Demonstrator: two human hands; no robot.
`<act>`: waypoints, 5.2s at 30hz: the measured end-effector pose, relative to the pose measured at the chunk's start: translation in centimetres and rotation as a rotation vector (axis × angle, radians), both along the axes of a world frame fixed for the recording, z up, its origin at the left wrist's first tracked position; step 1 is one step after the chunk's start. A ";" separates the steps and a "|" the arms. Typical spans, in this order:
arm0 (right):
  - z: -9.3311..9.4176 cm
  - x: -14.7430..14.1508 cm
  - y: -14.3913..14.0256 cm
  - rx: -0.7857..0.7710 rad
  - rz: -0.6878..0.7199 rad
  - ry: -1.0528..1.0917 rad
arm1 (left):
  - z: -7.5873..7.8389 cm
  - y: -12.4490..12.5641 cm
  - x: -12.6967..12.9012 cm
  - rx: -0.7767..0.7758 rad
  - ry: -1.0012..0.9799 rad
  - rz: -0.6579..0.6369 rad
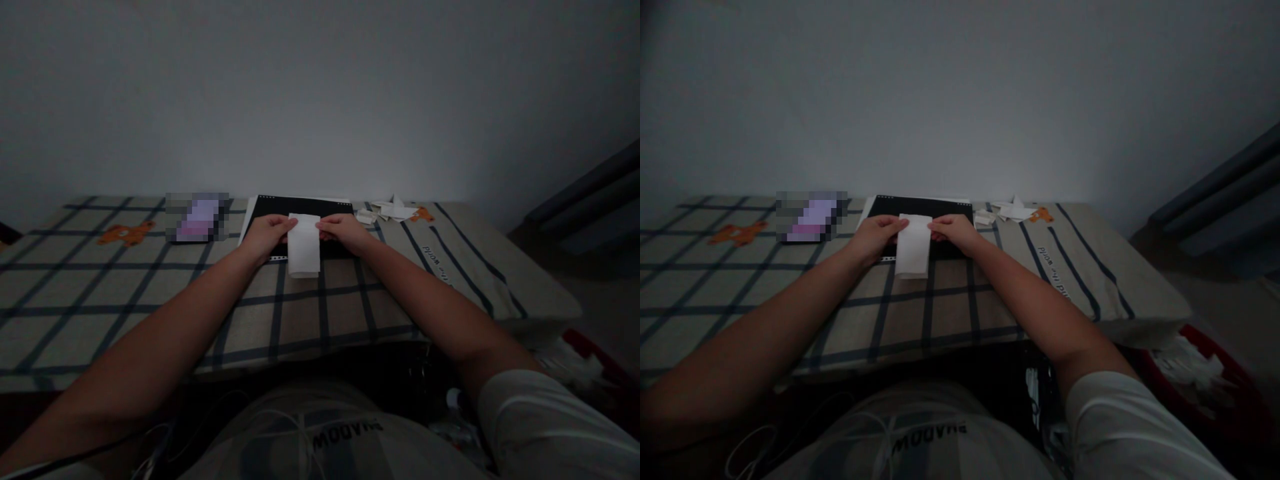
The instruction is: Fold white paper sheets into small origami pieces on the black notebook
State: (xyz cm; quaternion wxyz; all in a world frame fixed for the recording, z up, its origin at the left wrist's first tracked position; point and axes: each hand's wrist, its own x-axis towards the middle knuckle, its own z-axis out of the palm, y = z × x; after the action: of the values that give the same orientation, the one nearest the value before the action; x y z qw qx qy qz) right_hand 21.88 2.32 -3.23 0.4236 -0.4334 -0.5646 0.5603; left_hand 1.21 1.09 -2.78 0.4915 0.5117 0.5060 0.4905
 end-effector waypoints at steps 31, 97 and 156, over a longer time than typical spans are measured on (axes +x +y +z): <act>-0.5 0.1 0.6 0.078 -0.052 -0.024 | 0.0 0.1 0.1 0.056 -0.053 0.029; -0.1 0.3 0.5 -0.033 -0.013 0.170 | -0.1 0.2 -0.3 0.030 0.007 -0.022; 0.4 0.6 0.5 -0.023 -0.128 0.067 | -0.1 0.4 -0.8 0.011 0.132 -0.085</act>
State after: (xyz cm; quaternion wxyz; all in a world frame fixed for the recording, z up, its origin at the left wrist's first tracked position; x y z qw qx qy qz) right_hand 22.51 2.81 -2.81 0.4725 -0.4544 -0.5146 0.5526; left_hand 0.40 1.53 -2.87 0.4747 0.5666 0.5126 0.4370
